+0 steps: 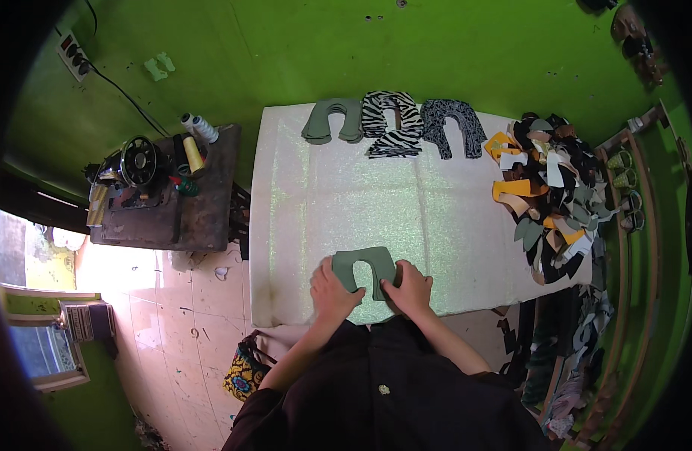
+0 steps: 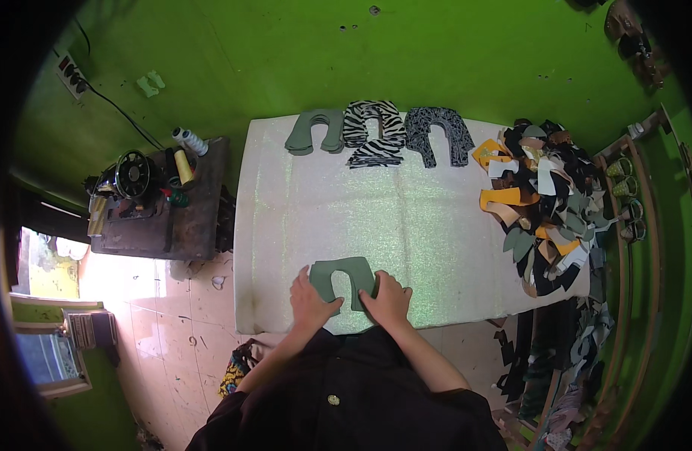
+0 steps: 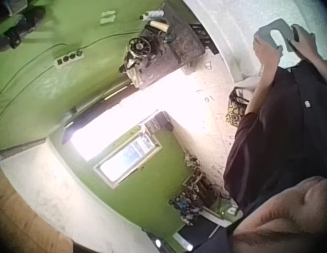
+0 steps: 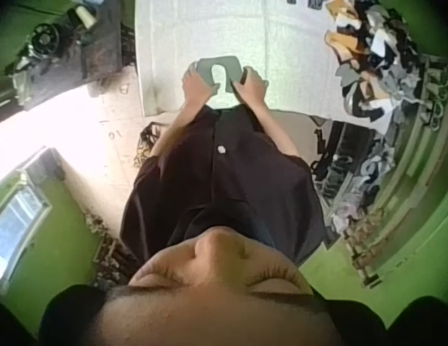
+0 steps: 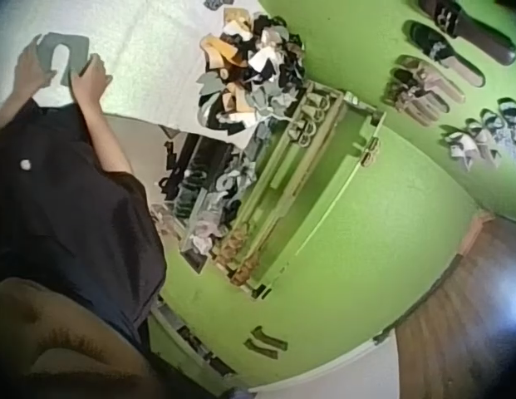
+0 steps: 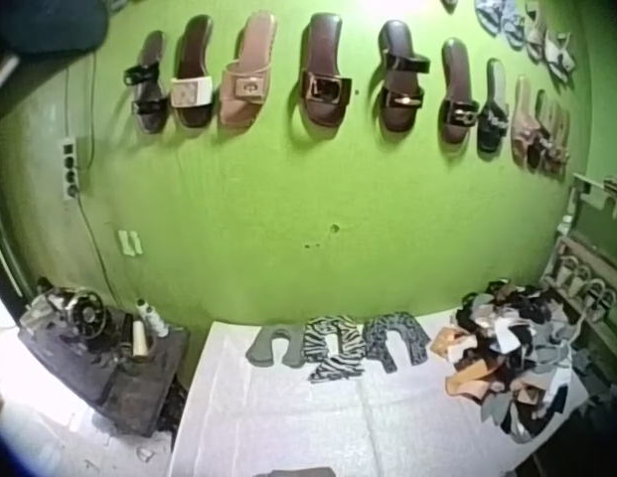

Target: Sorting and arranging leather shoe upper components on a table in a workshop.

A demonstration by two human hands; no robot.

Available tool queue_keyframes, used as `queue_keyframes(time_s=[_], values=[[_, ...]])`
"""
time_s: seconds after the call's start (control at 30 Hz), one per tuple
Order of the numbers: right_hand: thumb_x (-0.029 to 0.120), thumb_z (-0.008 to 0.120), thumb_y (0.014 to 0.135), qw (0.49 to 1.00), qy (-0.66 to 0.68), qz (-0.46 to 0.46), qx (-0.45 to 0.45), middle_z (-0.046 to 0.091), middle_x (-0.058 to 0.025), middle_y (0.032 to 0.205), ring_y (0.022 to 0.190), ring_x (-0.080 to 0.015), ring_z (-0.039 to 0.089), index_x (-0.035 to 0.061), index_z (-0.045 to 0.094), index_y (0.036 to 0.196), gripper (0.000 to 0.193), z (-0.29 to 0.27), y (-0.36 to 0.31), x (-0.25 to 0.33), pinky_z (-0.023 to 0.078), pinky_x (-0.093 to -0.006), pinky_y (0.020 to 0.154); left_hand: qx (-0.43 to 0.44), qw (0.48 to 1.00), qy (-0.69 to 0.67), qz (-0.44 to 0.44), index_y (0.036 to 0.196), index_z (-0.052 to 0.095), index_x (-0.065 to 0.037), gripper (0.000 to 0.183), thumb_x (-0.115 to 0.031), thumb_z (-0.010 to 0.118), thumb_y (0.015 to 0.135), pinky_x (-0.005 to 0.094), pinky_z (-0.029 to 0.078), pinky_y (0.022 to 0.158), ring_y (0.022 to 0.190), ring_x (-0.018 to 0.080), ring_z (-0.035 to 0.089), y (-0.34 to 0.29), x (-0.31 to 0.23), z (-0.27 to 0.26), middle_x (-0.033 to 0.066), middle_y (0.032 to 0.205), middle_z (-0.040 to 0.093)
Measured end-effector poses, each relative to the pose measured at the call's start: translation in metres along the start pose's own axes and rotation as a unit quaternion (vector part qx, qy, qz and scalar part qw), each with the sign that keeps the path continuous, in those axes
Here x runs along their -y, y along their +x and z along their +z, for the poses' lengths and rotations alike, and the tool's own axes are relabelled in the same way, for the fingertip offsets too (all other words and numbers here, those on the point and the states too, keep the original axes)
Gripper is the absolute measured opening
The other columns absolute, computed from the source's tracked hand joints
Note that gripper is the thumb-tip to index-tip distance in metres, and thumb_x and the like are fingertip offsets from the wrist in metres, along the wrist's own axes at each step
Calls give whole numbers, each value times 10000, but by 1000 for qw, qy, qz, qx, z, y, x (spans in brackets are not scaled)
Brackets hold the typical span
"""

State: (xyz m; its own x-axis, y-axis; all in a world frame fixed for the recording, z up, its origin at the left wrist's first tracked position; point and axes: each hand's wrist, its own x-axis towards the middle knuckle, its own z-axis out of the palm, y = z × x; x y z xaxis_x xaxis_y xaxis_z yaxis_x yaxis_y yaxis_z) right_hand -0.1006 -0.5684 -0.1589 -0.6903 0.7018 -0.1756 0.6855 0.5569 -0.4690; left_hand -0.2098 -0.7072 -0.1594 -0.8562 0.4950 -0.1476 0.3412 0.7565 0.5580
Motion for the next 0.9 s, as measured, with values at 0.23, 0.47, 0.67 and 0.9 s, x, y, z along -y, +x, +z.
queue_keyframes(time_s=[0.23, 0.47, 0.67, 0.9], values=[[321, 692, 663, 999, 3, -13, 52, 497, -156, 1142, 1041, -285, 495, 34, 372, 1287, 757, 12, -12, 19, 330, -476, 858, -65, 994, -28, 83, 1286, 322, -20, 781, -153, 682, 606, 462, 309, 963, 1140, 366, 374, 7, 30, 33, 197, 1222, 393], [295, 678, 680, 996, -24, -77, -39, 434, -148, 1206, 1158, -280, 397, 74, 398, 1281, 699, 16, 3, 28, 301, -473, 880, -54, 990, 48, 119, 1279, 399, -97, 701, -259, 662, 650, 476, 262, 933, 1130, 313, 405, 20, 5, 8, 160, 1202, 431], [224, 661, 722, 974, -82, -203, 52, 521, -46, 1072, 1048, -217, 491, 134, 526, 1100, 411, 17, 48, 29, 272, -498, 888, 103, 976, 115, 157, 1164, 470, -76, 542, -231, 637, 672, 437, 274, 902, 1033, 257, 481, 56, 4, -1, 102, 1034, 529], [234, 668, 711, 971, -103, -201, 84, 552, -40, 943, 951, -211, 528, 141, 556, 984, 309, 19, 61, 30, 280, -481, 871, 86, 967, 70, 231, 929, 547, -60, 312, -227, 621, 675, 416, 434, 776, 910, 294, 554, 77, 11, 8, 112, 937, 563]])
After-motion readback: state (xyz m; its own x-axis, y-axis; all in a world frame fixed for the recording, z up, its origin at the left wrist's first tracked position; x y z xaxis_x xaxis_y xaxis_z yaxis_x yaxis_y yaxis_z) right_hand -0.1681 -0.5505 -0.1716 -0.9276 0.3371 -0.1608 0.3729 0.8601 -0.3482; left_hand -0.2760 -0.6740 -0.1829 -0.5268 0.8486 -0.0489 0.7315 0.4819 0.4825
